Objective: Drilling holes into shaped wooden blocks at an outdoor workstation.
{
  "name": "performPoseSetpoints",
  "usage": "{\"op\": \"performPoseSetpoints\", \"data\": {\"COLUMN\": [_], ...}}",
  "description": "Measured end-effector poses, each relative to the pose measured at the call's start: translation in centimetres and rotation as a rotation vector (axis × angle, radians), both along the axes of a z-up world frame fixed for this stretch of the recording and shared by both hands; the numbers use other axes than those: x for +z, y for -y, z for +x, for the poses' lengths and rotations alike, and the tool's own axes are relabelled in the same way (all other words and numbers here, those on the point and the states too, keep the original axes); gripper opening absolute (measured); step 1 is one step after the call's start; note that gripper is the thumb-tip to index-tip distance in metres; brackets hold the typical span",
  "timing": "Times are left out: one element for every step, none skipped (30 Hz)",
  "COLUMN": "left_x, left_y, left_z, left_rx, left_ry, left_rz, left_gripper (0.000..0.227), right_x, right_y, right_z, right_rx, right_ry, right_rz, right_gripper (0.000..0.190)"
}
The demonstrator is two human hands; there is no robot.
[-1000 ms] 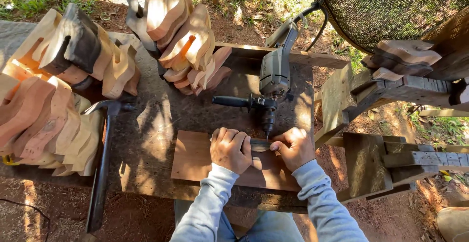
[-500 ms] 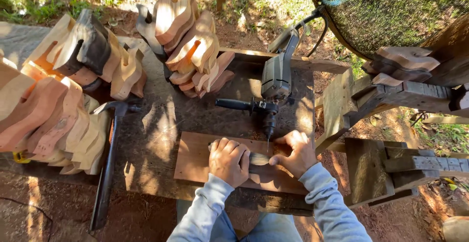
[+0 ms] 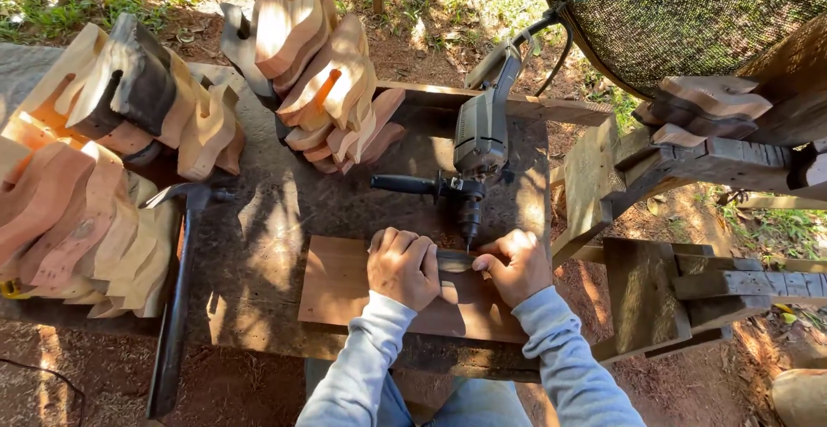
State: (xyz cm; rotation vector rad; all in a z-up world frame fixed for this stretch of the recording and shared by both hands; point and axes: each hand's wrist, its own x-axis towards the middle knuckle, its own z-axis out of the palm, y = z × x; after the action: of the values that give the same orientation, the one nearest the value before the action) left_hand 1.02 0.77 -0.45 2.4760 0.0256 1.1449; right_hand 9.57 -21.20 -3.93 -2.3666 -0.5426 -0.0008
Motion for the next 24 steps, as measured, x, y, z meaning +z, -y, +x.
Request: {"op": "performPoseSetpoints", "data": {"left_x": [0.0,0.0,-0.3,-0.5,-0.7,-0.3,0.1,0.6,1.2,1.9,2.6,2.6,2.4,2.1,1.8,1.5,1.6,1.6,1.7,1.7,2.4,3.2,3.9,4.3], "left_y": [0.0,0.1,0.2,0.3,0.4,0.2,-0.2,-0.6,-0.6,-0.7,-0.8,-1.3,-1.3,-1.3,-1.1,-0.9,-1.3,-1.6,-1.5,-1.4,-1.2,-1.0,-1.0,-0.3], "left_z": [0.0,0.0,0.2,0.5,0.7,0.7,1.2,1.7,1.3,1.0,1.7,2.0,1.5,1.0,0.5,-0.1,0.1,-0.2,-0.5,-0.8,-1.5,-2.3,-3.5,-4.6], "left_rx": [0.010,0.020,0.021,0.036,0.051,0.051,0.015,-0.021,-0.018,-0.036,-0.060,-0.063,-0.084,-0.106,-0.101,-0.108,-0.111,-0.103,-0.135,-0.168,-0.169,-0.229,-0.285,-0.282], "left_ry": [0.009,0.018,0.019,0.023,0.028,0.031,0.054,0.076,0.070,0.041,0.030,0.043,0.034,0.025,0.012,-0.008,-0.009,-0.005,-0.026,-0.048,-0.044,-0.068,-0.101,-0.104], "left_rz": [0.003,0.006,0.007,-0.002,-0.011,-0.010,0.002,0.014,0.017,0.008,-0.001,0.003,0.023,0.044,0.035,0.047,0.071,0.074,0.075,0.076,0.078,0.064,0.055,0.060], "left_gripper": [0.013,0.014,0.014,0.013,0.013,0.013,0.011,0.010,0.010,0.012,0.013,0.013,0.013,0.012,0.012,0.011,0.011,0.011,0.010,0.009,0.009,0.009,0.010,0.010], "right_x": [-0.1,-0.2,-0.4,-0.5,-0.5,-0.1,0.5,1.0,0.5,-0.2,-0.6,0.4,1.2,1.9,1.2,0.5,-0.1,0.2,0.5,0.9,0.6,0.3,-0.3,1.5], "right_y": [0.0,0.1,0.0,-0.1,-0.1,-0.1,-0.3,-0.5,-0.2,0.2,0.5,0.2,0.4,0.7,1.2,1.7,1.6,1.3,1.5,1.7,2.1,2.5,2.7,3.1], "right_z": [0.0,0.0,0.0,0.0,0.1,-0.3,-0.1,0.1,0.1,0.3,1.4,1.9,1.4,0.8,0.4,-0.1,0.4,0.3,0.0,-0.3,-0.3,-0.4,-0.7,-2.2], "right_rx": [-0.013,-0.026,-0.026,-0.038,-0.051,-0.051,-0.042,-0.034,-0.031,-0.007,0.010,0.008,0.032,0.055,0.059,0.028,0.001,0.010,0.012,0.014,0.013,0.014,0.018,0.020], "right_ry": [0.009,0.019,0.020,0.024,0.031,0.033,0.023,0.013,0.007,-0.021,-0.031,-0.017,-0.063,-0.109,-0.123,-0.050,0.041,0.046,0.010,-0.025,-0.021,0.008,0.030,0.027], "right_rz": [-0.008,-0.016,-0.016,-0.036,-0.056,-0.056,-0.049,-0.043,-0.041,-0.004,0.032,0.035,0.079,0.122,0.114,0.136,0.170,0.173,0.201,0.229,0.231,0.328,0.429,0.436], "right_gripper": [0.038,0.037,0.037,0.032,0.029,0.029,0.031,0.033,0.033,0.030,0.031,0.031,0.028,0.026,0.026,0.032,0.040,0.040,0.038,0.037,0.037,0.031,0.030,0.030]}}
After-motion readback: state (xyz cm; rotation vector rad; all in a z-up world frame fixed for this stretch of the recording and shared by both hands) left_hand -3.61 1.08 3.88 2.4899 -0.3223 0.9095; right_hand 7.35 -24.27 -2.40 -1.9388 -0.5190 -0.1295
